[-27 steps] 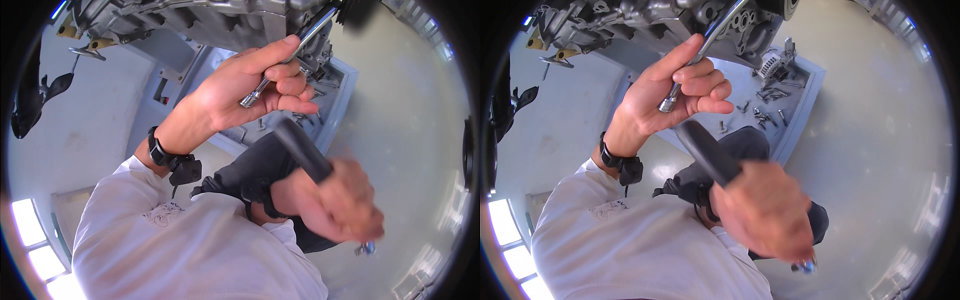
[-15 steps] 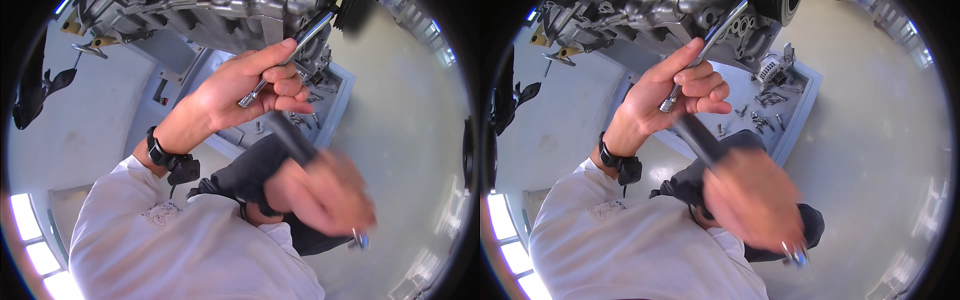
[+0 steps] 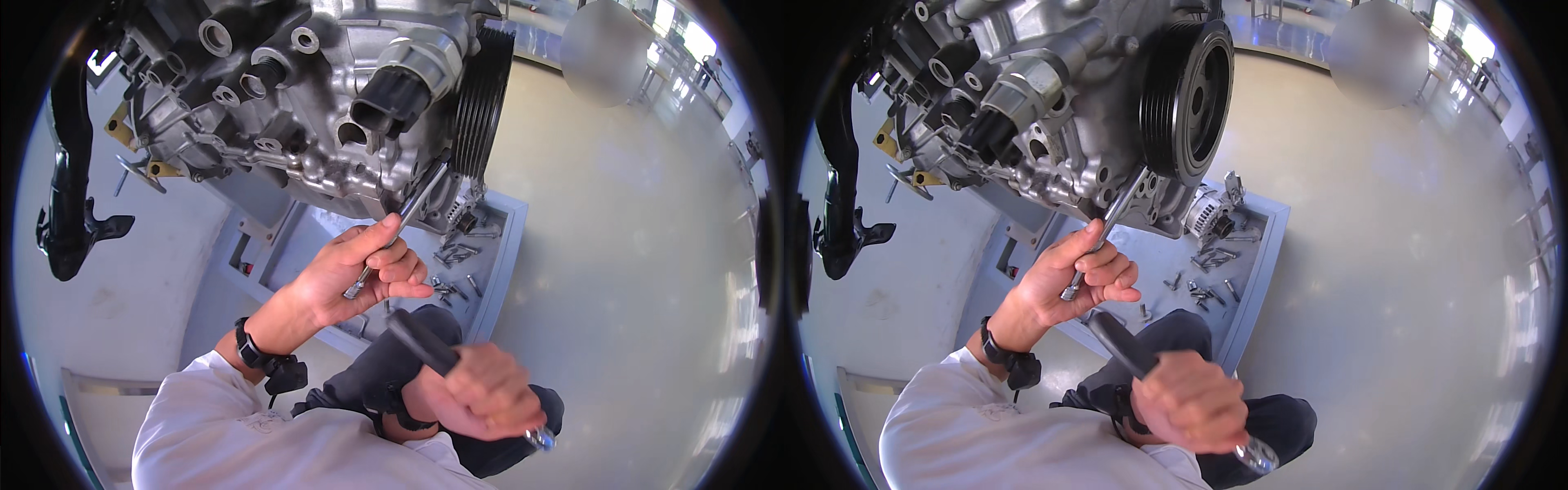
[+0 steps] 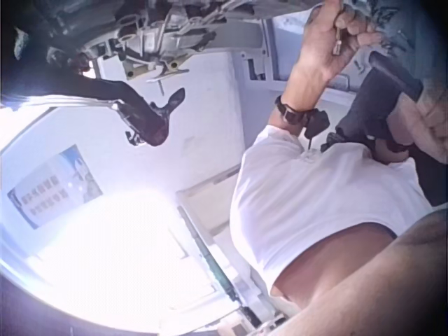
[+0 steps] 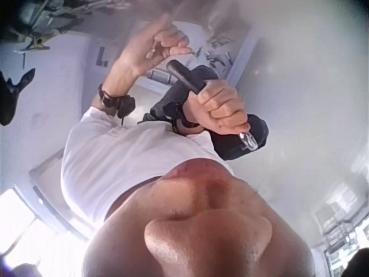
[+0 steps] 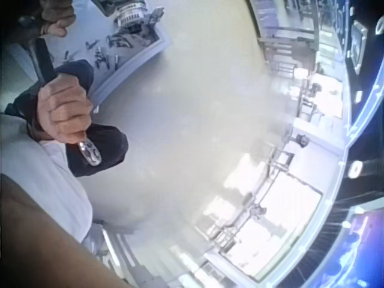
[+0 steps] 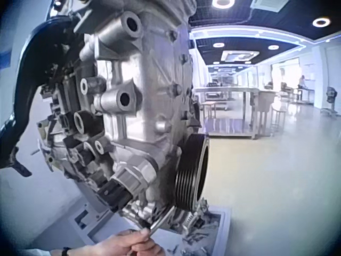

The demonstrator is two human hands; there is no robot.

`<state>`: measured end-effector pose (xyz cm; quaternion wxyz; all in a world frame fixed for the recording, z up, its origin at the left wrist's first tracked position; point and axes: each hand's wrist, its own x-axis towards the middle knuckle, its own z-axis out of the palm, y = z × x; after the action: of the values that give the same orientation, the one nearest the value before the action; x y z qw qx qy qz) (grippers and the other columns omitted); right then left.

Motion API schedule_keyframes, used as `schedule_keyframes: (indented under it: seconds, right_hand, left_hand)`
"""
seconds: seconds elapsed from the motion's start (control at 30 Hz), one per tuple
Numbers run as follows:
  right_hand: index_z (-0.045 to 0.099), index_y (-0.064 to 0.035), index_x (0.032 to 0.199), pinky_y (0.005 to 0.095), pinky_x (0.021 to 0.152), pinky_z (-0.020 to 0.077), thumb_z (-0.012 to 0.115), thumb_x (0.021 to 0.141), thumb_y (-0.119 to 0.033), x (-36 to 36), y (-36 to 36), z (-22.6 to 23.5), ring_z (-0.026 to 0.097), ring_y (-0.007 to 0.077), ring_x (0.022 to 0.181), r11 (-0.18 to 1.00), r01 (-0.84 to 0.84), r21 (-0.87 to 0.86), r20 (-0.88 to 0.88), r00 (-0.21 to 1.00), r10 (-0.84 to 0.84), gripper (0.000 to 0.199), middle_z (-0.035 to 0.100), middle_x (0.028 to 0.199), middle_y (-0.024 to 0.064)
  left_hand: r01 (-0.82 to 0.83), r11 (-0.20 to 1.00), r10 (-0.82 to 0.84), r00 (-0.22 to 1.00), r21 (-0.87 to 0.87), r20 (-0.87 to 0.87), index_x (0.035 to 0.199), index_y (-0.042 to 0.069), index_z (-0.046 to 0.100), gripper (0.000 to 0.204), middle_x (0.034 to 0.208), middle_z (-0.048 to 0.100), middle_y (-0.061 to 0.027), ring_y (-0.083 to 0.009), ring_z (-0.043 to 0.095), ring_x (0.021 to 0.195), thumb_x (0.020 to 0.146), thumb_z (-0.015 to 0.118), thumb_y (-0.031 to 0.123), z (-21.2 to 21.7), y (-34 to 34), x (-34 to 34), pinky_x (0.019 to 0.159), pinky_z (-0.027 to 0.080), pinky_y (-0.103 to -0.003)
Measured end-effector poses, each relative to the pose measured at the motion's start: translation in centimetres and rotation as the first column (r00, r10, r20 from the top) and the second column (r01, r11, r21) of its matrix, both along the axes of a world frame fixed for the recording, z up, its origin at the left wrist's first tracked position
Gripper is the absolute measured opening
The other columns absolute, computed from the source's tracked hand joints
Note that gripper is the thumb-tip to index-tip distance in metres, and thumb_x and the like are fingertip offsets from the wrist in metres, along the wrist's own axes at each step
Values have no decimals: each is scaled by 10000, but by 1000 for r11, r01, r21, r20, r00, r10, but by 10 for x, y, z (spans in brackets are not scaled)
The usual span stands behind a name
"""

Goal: Remove bolts and a pulley from a car engine using a socket wrench.

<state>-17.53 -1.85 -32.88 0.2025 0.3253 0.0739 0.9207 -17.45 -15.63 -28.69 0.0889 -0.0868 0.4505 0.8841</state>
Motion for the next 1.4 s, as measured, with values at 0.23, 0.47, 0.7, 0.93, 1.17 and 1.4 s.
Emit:
schedule_keyframes:
  seconds: [0.23, 0.47, 0.7, 0.93, 1.17, 1.4]
  right_hand:
    - [301, -76, 515, 223, 295, 185, 312, 959, -280, -1, 2, 0, 191, 63, 283, 999, 40, 22, 8, 999, -41, 489, 249, 393, -37]
    - [320, -71, 520, 221, 288, 176, 302, 957, -278, -10, -15, -2, 214, 49, 284, 986, 4, 166, -6, 1000, -3, 484, 259, 391, -36]
    - [329, -75, 530, 219, 291, 174, 340, 956, -317, -4, -14, -8, 186, 44, 287, 984, -22, 179, 75, 997, 9, 490, 268, 384, -39]
    - [345, -78, 548, 219, 292, 158, 290, 964, -286, -1, 11, 8, 167, 56, 285, 998, 66, 16, -59, 996, -65, 468, 257, 399, -34]
    - [351, -72, 541, 215, 301, 166, 337, 940, -319, 11, 16, 17, 180, 56, 285, 986, 168, 6, 41, 985, -168, 470, 243, 404, -57]
    - [315, -72, 524, 232, 282, 182, 290, 949, -353, 5, 6, 7, 198, 71, 290, 993, 61, 104, 53, 996, -67, 510, 231, 410, -36]
  left_hand:
    - [-28, 999, 28, 1000, -33, -7, 518, 137, 317, 513, 538, 308, 16, -198, 446, 717, 901, 428, 460, 5, 4, -2, 770, 531, -402]
    - [-47, 998, 46, 999, -47, -23, 515, 124, 335, 514, 540, 311, 4, -199, 445, 716, 908, 424, 444, 5, 3, -4, 774, 531, -413]
    - [-42, 998, 41, 999, -53, -30, 516, 125, 323, 518, 547, 313, 2, -196, 454, 719, 920, 397, 440, 6, 13, -4, 804, 512, -410]
    - [19, 1000, -18, 998, 20, -55, 523, 137, 301, 507, 564, 294, 5, -201, 453, 721, 928, 385, 430, 0, 4, -4, 805, 511, -396]
    - [29, 1000, -29, 999, -2, -45, 523, 131, 338, 510, 578, 314, 6, -202, 461, 741, 931, 373, 435, 1, 2, -3, 839, 492, -392]
    - [67, 998, -67, 997, 7, -47, 518, 148, 328, 514, 582, 338, 18, -187, 462, 747, 927, 367, 457, 2, 3, -2, 871, 462, -371]
